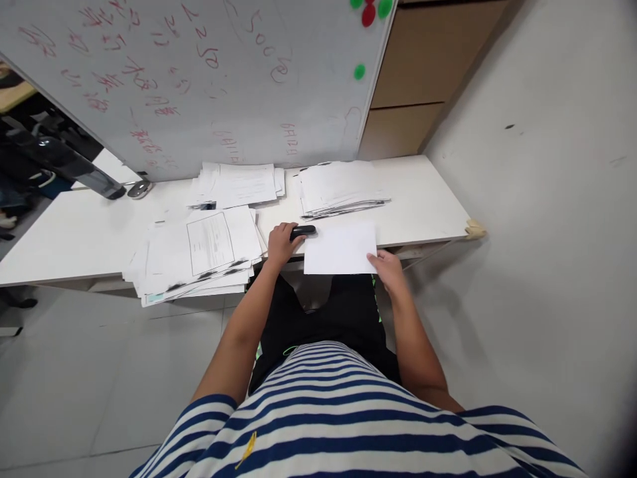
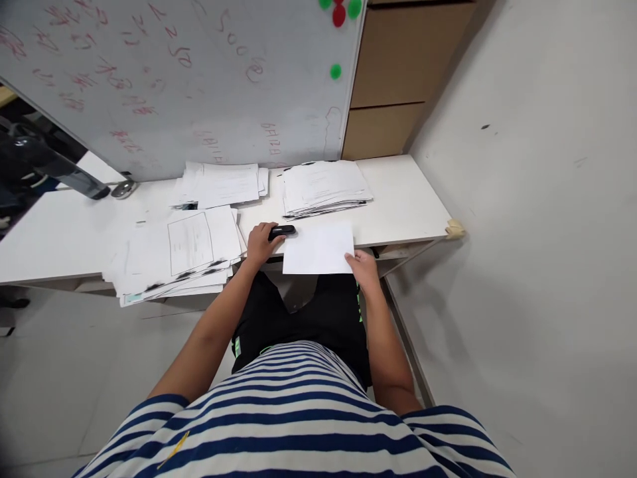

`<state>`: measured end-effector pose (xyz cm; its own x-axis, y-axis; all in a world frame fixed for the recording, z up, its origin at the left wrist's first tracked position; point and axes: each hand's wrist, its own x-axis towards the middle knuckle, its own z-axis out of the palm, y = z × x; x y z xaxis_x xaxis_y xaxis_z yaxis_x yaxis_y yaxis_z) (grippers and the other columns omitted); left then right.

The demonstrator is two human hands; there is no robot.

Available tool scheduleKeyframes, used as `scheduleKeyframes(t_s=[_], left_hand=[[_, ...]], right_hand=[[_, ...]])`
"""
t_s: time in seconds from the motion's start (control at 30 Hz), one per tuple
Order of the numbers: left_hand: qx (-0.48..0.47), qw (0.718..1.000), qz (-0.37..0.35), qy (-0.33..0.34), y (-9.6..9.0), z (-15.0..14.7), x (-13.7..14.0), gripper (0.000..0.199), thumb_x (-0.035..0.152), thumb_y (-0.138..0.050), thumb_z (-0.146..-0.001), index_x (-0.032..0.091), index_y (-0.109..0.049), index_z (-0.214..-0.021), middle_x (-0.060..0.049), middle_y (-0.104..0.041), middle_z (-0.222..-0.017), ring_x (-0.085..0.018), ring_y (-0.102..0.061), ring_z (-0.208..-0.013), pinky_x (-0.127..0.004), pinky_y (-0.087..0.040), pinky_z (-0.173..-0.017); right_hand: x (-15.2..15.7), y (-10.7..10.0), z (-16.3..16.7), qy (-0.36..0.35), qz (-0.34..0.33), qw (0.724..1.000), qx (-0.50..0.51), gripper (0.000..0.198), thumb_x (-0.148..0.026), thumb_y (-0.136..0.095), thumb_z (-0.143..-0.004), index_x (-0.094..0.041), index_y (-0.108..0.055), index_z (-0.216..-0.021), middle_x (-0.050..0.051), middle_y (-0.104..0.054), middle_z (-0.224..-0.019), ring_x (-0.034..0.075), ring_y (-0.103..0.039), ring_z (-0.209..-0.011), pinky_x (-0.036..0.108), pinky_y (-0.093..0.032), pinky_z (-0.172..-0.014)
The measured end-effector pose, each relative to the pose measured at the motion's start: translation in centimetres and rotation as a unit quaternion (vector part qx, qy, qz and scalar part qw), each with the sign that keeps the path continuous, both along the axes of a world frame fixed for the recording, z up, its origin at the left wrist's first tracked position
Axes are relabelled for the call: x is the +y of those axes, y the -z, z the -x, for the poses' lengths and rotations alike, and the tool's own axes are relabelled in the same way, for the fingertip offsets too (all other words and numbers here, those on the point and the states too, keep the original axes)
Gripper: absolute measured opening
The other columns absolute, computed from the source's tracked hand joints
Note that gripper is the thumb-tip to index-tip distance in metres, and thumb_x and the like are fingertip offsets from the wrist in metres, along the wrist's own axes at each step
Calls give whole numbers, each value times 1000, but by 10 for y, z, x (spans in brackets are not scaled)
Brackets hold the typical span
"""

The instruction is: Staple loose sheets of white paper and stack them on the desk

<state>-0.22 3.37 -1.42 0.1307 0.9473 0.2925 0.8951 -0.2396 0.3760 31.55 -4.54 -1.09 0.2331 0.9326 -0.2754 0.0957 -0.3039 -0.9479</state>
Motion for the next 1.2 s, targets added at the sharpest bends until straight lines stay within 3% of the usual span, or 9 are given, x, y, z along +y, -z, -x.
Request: scheduleKeyframes(t_s=[0.13, 0.23, 0.53, 0.77, 0.87, 0.93, 1.1, 1.2], left_hand=[[7, 1000, 18, -9, -6, -3, -1, 41, 47, -54, -94, 25, -57, -129, -10, -63, -122, -28, -55, -113, -39, -42, -99], [5, 1000, 26, -13, -10, -3, -3, 44, 49, -54, -93, 25, -56, -130, -11, -62, -122, -29, -54, -114, -39, -42, -99], [1, 999, 46, -15, -10, -6, -4, 44, 48, -53, -93, 25, -55, -131, -11, -60, -123, -30, -53, -115, -39, -40, -100], [-1, 998, 55, -13, -10, -4, -4, 42, 39, -54, -93, 25, -55, -132, -12, -60, -125, -31, -53, -118, -42, -41, -100], [-8, 997, 75, -19, -7, -2, -3, 43, 32, -56, -91, 25, -56, -133, -11, -60, -131, -32, -51, -126, -42, -40, -104], [-24, 996, 75, -28, -5, -2, -2, 43, 38, -56, -91, 25, -57, -133, -11, -60, -133, -33, -48, -130, -43, -38, -106], [-11, 998, 51, -31, -3, -6, -2, 49, 51, -50, -94, 22, -56, -133, -14, -62, -127, -32, -53, -119, -44, -40, -102], [7, 999, 21, -27, 1, -7, -1, 47, 50, -50, -95, 20, -56, -130, -14, -62, -119, -30, -54, -111, -42, -41, -97]], right_hand=[[-6, -39, -27, 47, -82, 992, -80, 30, -48, -69, -73, -23, -71, -91, 5, -77, -93, 24, -71, -82, 35, -57, -72], [-16, -57, -42, 86, -115, 987, -69, 30, -48, -69, -75, -26, -70, -95, 6, -76, -93, 24, -71, -81, 36, -58, -71], [-30, -30, -24, 97, -75, 992, 7, 29, -47, -74, -68, -27, -70, -88, 3, -76, -84, 23, -72, -76, 37, -60, -71], [-12, -37, 11, 57, -86, 995, 10, 35, -53, -68, -73, -24, -68, -92, 5, -76, -89, 22, -72, -81, 35, -59, -72], [15, -44, 47, 26, -114, 993, 32, 39, -56, -64, -76, -23, -66, -95, 5, -74, -95, 21, -70, -89, 31, -58, -71], [45, -49, 79, -4, -122, 991, 59, 38, -56, -63, -78, -22, -63, -95, 4, -72, -92, 19, -68, -84, 28, -56, -66], [154, -56, 180, -95, -98, 990, 45, 30, -51, -59, -87, -21, -55, -81, -1, -60, -77, 13, -60, -69, 24, -52, -59], [217, -50, 240, -129, -62, 989, 41, 22, -43, -58, -91, -21, -54, -87, -1, -59, -79, 13, -63, -69, 26, -54, -62]])
